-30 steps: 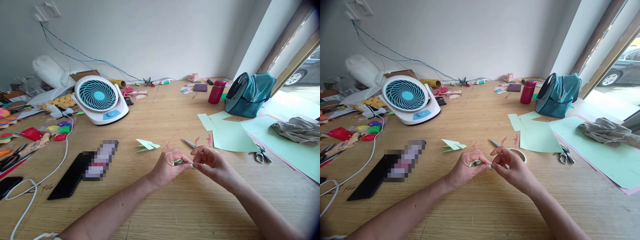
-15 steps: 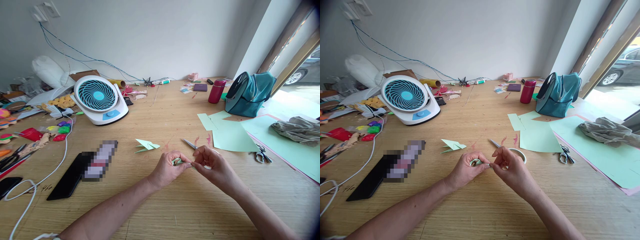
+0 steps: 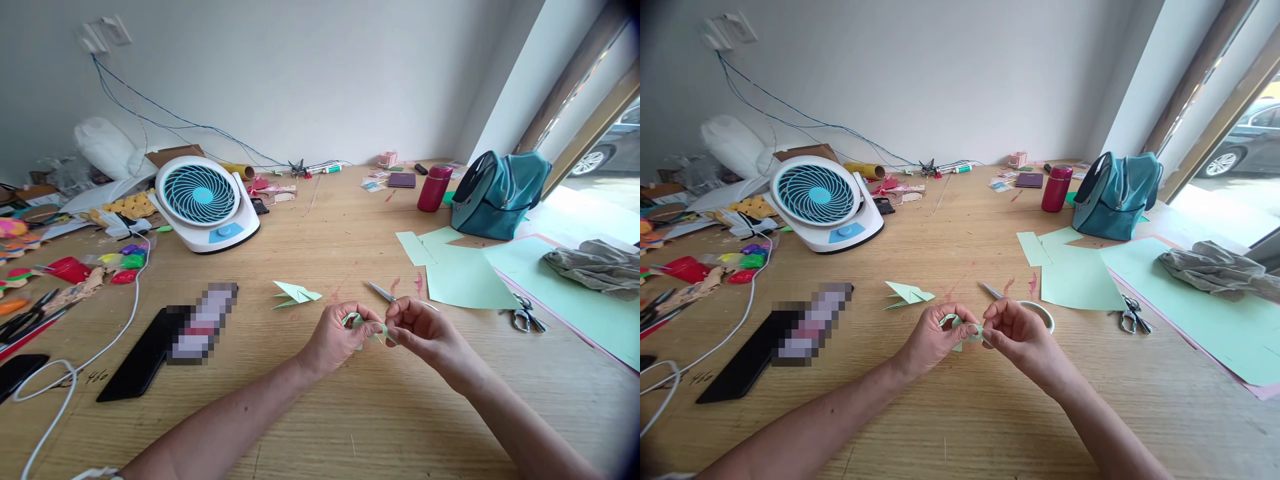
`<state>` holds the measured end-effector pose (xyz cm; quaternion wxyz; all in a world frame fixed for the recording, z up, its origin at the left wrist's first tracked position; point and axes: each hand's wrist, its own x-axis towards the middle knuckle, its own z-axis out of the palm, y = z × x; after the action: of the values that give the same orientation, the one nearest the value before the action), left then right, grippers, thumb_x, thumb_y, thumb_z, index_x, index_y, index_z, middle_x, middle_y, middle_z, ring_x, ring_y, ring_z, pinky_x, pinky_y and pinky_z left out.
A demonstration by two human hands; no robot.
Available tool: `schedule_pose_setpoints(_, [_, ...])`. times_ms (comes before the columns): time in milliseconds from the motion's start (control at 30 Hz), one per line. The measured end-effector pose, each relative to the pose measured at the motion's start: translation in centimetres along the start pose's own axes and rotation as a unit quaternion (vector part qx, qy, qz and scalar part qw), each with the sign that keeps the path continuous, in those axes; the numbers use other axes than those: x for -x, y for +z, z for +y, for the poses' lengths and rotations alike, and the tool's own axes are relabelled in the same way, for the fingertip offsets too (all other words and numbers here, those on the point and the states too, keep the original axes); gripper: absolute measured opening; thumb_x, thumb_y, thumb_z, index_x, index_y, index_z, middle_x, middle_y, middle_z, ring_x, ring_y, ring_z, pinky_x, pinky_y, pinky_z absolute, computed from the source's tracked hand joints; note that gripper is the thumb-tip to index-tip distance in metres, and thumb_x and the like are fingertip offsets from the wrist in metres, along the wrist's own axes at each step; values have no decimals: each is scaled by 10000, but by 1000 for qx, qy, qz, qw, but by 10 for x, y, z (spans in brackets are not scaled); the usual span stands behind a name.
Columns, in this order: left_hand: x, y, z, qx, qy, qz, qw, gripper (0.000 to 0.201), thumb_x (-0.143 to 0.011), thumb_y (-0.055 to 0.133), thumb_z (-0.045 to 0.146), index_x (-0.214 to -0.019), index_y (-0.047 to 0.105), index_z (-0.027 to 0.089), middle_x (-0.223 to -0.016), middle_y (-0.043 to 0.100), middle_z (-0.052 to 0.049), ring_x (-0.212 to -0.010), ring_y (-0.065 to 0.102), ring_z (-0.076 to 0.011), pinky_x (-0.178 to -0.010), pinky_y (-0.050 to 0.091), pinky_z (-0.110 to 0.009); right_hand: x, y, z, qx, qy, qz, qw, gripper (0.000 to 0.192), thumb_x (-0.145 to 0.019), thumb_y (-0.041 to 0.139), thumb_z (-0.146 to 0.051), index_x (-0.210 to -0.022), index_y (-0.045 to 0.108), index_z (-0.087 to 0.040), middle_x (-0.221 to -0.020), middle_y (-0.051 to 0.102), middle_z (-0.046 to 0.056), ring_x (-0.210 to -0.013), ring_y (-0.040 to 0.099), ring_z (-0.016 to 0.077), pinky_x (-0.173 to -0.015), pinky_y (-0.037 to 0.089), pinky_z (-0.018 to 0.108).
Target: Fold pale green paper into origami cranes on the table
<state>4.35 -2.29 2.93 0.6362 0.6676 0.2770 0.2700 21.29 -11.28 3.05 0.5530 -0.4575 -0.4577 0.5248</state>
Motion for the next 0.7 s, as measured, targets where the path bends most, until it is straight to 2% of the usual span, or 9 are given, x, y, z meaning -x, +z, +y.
schedule_pose_setpoints(133, [0, 0, 0, -2, 19, 15, 1000, 299, -772, 768, 422, -785, 686, 135, -650, 551, 20, -588, 421, -76, -550, 350, -198, 1, 1, 2, 23, -22, -1, 999, 211, -834, 763, -309, -951, 605, -233, -894, 600, 5, -811, 568, 125, -723, 477, 249])
schedule_pose_setpoints(300, [0, 0, -2, -20, 64, 8, 998, 226, -786, 771, 369, -808, 732, 148, -730, 638, -11, -684, 513, -104, -630, 392, -218, 1, 1, 5, 66, -53, 29, 996, 179, -863, 726, -330, -950, 605, -230, -851, 598, 9, -780, 574, 135, -709, 488, 265])
schedule_pose_setpoints(433, [0, 0, -3, -10, 105, 1, 994, 157, -783, 785, 323, -824, 764, 172, -797, 688, -31, -765, 582, -126, -700, 435, -232, 0, 2, 4, 72, -55, 30, 995, 187, -861, 724, -345, -948, 607, -228, -839, 604, 12, -774, 575, 140, -698, 490, 269])
schedule_pose_setpoints(700, [1, 1, 1, -5, 108, 15, 994, 188, -781, 787, 331, -766, 730, 153, -733, 635, -14, -694, 565, -105, -624, 431, -207, 0, 2, -3, 53, -22, 27, 998, 259, -822, 753, -401, -941, 607, -223, -762, 592, -1, -699, 517, 131, -624, 440, 255])
